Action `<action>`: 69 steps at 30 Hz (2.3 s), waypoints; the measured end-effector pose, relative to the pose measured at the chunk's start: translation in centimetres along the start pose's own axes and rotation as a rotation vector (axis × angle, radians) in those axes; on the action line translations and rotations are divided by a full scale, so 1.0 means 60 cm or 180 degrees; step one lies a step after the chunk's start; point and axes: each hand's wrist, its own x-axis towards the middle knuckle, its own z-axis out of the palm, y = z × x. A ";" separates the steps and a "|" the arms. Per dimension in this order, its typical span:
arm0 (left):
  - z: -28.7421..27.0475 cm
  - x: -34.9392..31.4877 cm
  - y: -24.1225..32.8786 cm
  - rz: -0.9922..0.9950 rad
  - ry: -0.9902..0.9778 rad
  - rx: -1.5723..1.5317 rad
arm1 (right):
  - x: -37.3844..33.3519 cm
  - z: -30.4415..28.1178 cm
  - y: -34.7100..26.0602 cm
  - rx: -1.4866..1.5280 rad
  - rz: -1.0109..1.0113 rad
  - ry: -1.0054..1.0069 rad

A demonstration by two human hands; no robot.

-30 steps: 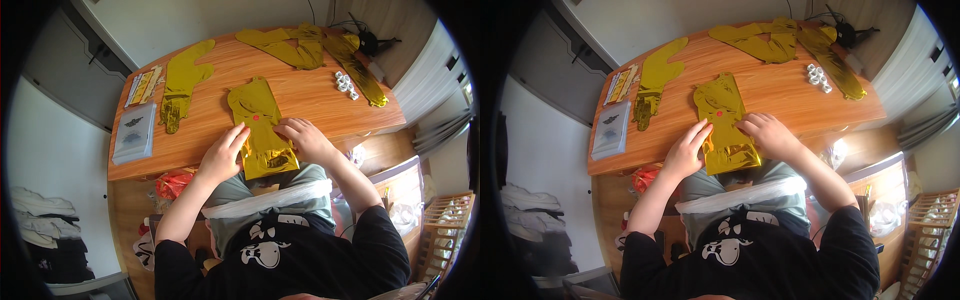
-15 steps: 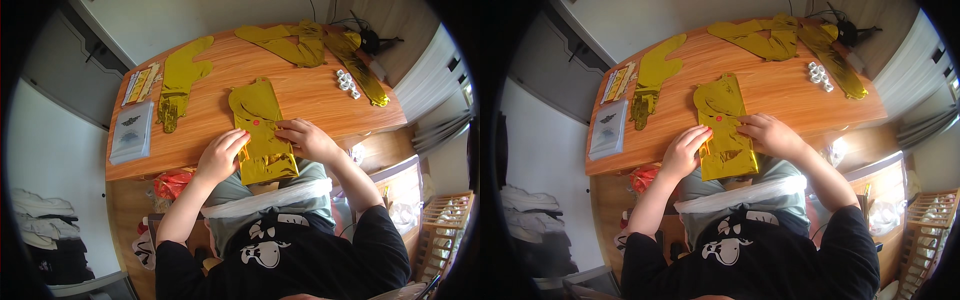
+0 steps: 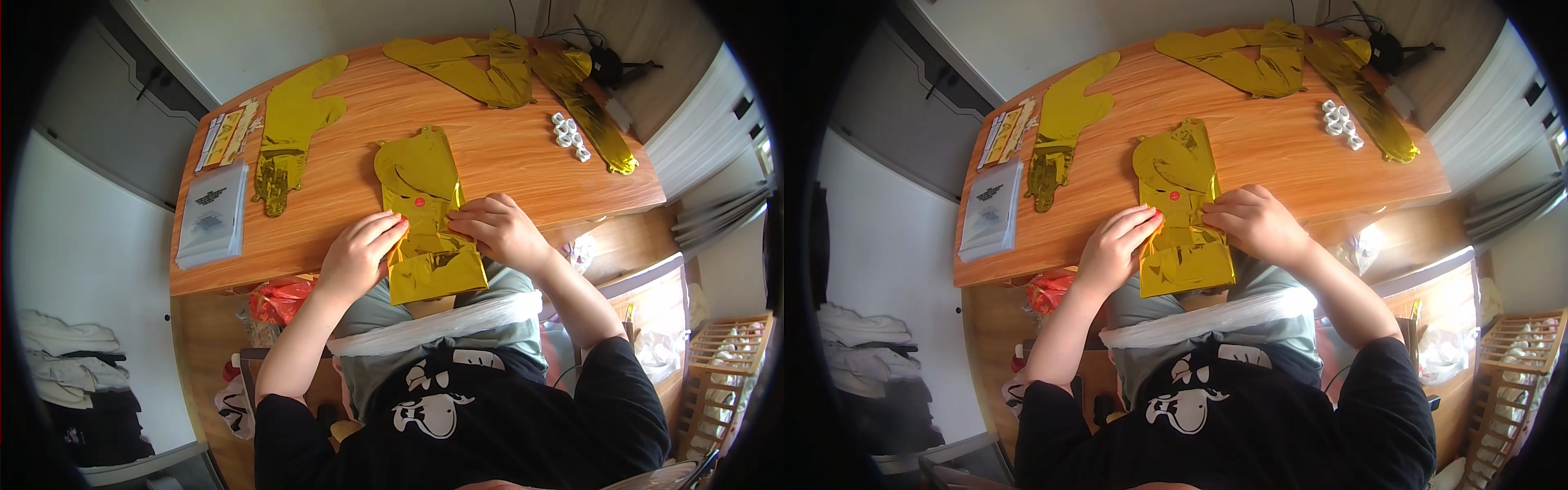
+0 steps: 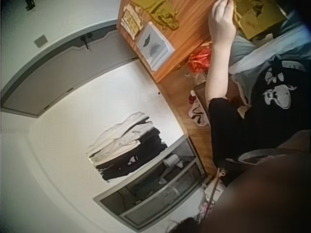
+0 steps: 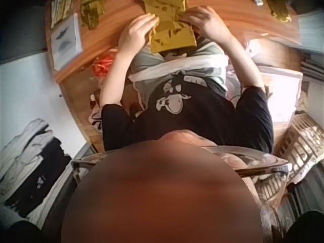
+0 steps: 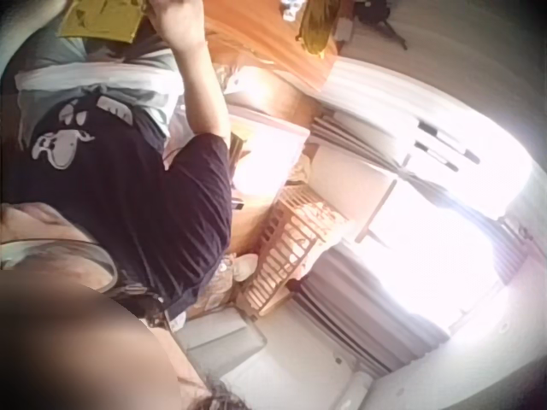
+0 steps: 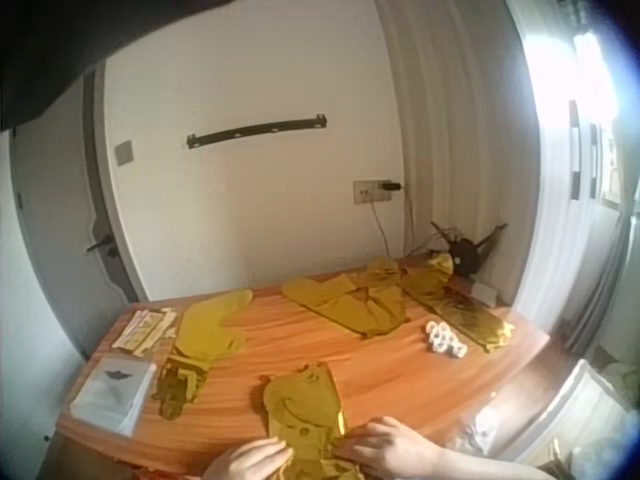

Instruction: Folding and organizing gold foil balloons at a desk.

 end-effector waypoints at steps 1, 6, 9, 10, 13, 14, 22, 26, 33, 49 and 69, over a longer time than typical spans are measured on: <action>0.001 0.000 0.000 -0.0012 0.0023 -0.0009 | 0.002 -0.005 -0.003 -0.0041 -0.0001 -0.0028; -0.001 0.000 0.002 -0.0027 -0.0012 -0.0079 | -0.001 0.003 -0.004 0.0000 0.0024 -0.0050; -0.007 -0.002 0.005 -0.0149 -0.0220 -0.0068 | -0.006 0.010 -0.001 0.0142 0.0113 -0.0057; -0.009 -0.002 0.005 -0.0165 -0.0313 -0.0080 | -0.007 0.012 0.002 0.0162 0.0113 -0.0033; -0.017 -0.001 0.007 -0.0163 -0.0460 -0.0097 | -0.007 0.011 0.007 0.0168 0.0018 -0.0005; -0.019 0.000 0.007 -0.0145 -0.0513 -0.0099 | -0.007 0.010 0.009 0.0154 -0.0080 0.0000; -0.016 -0.005 0.001 -0.0001 -0.0533 0.0080 | -0.002 0.017 0.001 0.0021 -0.0085 0.0129; -0.013 -0.010 -0.001 -0.0007 -0.0447 0.0136 | -0.002 0.013 0.005 -0.0127 -0.0331 0.0062; -0.031 0.009 0.002 -0.0265 -0.0515 -0.0389 | 0.003 0.011 0.008 0.0480 0.0332 -0.0008; -0.033 0.065 -0.008 -0.2364 -0.0365 -0.1750 | 0.071 0.002 -0.007 0.1569 0.2608 0.0069; -0.020 0.075 -0.009 -0.2231 -0.0539 -0.0623 | 0.099 0.011 0.001 0.1423 0.3163 -0.0078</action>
